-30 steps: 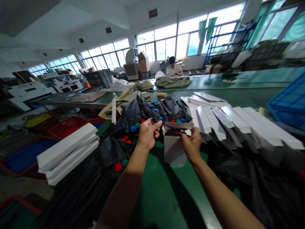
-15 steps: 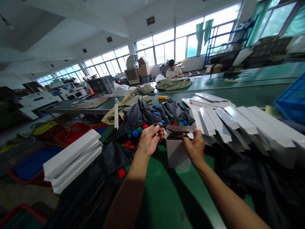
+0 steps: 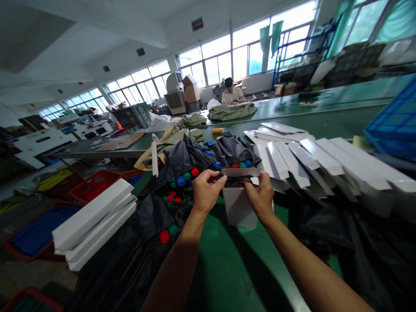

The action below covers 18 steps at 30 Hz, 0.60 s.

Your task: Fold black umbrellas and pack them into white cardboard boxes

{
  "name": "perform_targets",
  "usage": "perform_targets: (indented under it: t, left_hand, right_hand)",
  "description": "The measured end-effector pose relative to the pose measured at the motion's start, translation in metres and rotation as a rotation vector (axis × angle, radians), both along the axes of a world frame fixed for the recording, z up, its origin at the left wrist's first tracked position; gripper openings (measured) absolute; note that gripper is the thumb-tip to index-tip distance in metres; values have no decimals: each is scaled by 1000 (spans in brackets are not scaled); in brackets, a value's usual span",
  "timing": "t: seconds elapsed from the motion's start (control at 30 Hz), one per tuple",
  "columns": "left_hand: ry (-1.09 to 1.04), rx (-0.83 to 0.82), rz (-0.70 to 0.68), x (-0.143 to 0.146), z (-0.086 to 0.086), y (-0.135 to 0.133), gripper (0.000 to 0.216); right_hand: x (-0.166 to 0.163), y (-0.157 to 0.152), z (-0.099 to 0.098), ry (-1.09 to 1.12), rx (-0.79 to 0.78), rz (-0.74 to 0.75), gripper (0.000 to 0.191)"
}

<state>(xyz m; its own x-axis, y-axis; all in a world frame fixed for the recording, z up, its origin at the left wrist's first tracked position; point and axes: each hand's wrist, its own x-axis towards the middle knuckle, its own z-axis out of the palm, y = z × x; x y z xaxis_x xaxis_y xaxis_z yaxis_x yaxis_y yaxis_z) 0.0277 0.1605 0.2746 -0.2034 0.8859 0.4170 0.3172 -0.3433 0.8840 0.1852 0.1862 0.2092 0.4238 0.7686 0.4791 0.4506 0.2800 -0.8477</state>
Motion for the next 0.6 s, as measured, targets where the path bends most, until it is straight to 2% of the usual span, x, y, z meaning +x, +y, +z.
perform_targets:
  t: [0.1, 0.17, 0.23, 0.33, 0.43, 0.6]
  left_hand:
    - [412, 197, 223, 13, -13, 1, 13]
    - [611, 194, 344, 21, -19, -1, 14]
    - [758, 126, 404, 26, -21, -3, 14]
    - [906, 19, 404, 30, -18, -8, 13]
    - [992, -52, 331, 30, -11, -9, 19]
    - [919, -152, 260, 24, -6, 0, 23]
  right_hand:
    - [-1, 0, -1, -3, 30, -5, 32]
    - [-1, 1, -2, -9, 52, -12, 31]
    - [-1, 1, -4, -14, 69, -8, 31]
    - [-1, 2, -5, -15, 69, -6, 30]
    - [0, 2, -6, -17, 68, -9, 29]
    - [-1, 4, -6, -12, 75, -29, 30]
